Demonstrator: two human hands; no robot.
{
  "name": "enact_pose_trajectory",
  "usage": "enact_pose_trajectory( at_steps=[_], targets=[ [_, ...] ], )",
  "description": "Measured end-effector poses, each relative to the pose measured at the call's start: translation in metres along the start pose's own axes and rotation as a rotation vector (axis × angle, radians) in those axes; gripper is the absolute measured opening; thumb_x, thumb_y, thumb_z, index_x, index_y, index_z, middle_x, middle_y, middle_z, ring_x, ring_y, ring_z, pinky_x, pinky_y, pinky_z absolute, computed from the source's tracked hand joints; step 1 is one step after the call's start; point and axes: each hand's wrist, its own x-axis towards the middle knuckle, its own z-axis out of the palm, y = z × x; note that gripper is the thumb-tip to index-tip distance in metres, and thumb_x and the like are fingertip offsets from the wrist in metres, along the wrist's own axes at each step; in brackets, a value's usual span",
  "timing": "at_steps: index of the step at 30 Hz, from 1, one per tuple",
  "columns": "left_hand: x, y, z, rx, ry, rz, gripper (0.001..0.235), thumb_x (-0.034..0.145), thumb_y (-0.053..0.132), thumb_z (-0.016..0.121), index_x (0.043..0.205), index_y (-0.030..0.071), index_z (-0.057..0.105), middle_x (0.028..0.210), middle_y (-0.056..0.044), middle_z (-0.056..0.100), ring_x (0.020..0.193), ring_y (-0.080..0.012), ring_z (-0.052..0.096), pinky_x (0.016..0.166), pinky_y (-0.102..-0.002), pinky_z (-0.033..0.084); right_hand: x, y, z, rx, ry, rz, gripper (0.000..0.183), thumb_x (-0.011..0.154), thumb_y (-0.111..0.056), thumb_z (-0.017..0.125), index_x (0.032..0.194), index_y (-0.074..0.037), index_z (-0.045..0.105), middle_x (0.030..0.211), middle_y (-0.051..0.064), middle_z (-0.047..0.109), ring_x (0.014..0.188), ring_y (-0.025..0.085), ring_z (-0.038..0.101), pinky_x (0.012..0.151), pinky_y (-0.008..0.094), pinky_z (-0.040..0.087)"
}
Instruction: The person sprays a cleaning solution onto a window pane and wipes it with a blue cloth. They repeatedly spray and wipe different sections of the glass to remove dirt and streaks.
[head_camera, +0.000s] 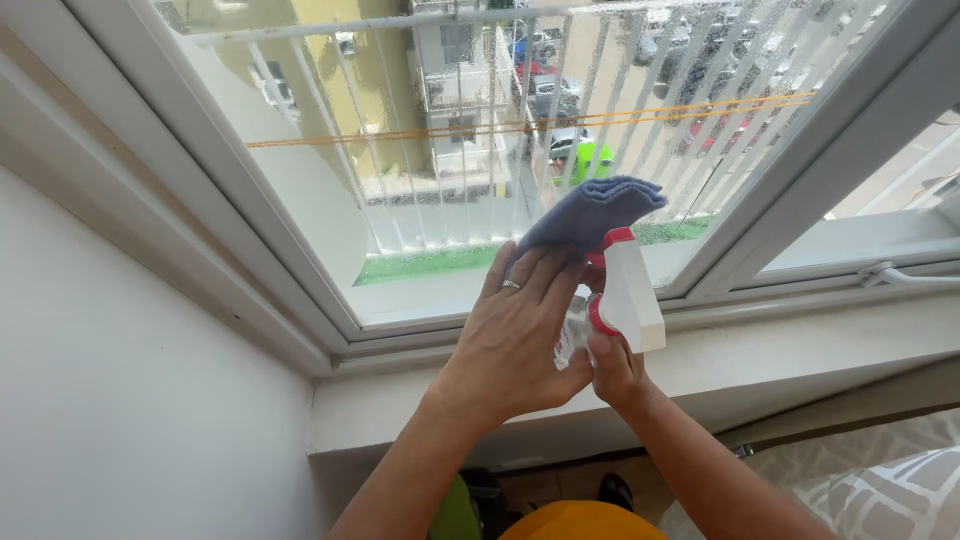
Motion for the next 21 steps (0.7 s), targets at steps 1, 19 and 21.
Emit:
enact_pose_trajectory(
  at_steps=[1,19,21],
  targets=[
    [0.001,0.003,-0.002,0.0,0.002,0.008,0.084,0.064,0.035,0.066,0.14,0.002,0.053,0.135,-0.021,0.06,0.137,-0.039,0.049,0.122,-0.062,0.021,0.007,-0.002,-0.005,0.047,0.007,0.025,0.057,0.089,-0.009,0.073,0.142,-0.013,0.052,0.11,0.011,0.065,0.107,0.03,0.066,0.11,0.054,0.046],
    [-0.022,0.002,0.039,-0.37,0.24,-0.115,0.069,0.081,0.025,0.063,0.143,0.003,0.043,0.15,-0.016,0.052,0.148,-0.0358,0.045,0.129,-0.061,0.009,0.086,-0.049,-0.018,0.919,0.08,0.472,0.054,0.11,-0.033,0.047,0.159,-0.014,0.035,0.158,0.016,0.048,0.146,0.032,0.05,0.12,0.046,0.043],
    [-0.03,-0.003,0.048,-0.45,0.346,-0.145,0.056,0.092,0.014,0.062,0.144,0.004,0.041,0.147,-0.019,0.057,0.144,-0.0395,0.052,0.128,-0.06,0.025,0.089,-0.049,-0.008,0.521,0.169,0.312,0.059,0.104,-0.021,0.062,0.157,-0.007,0.039,0.122,0.02,0.059,0.109,0.032,0.061,0.088,0.042,0.055]
  ],
)
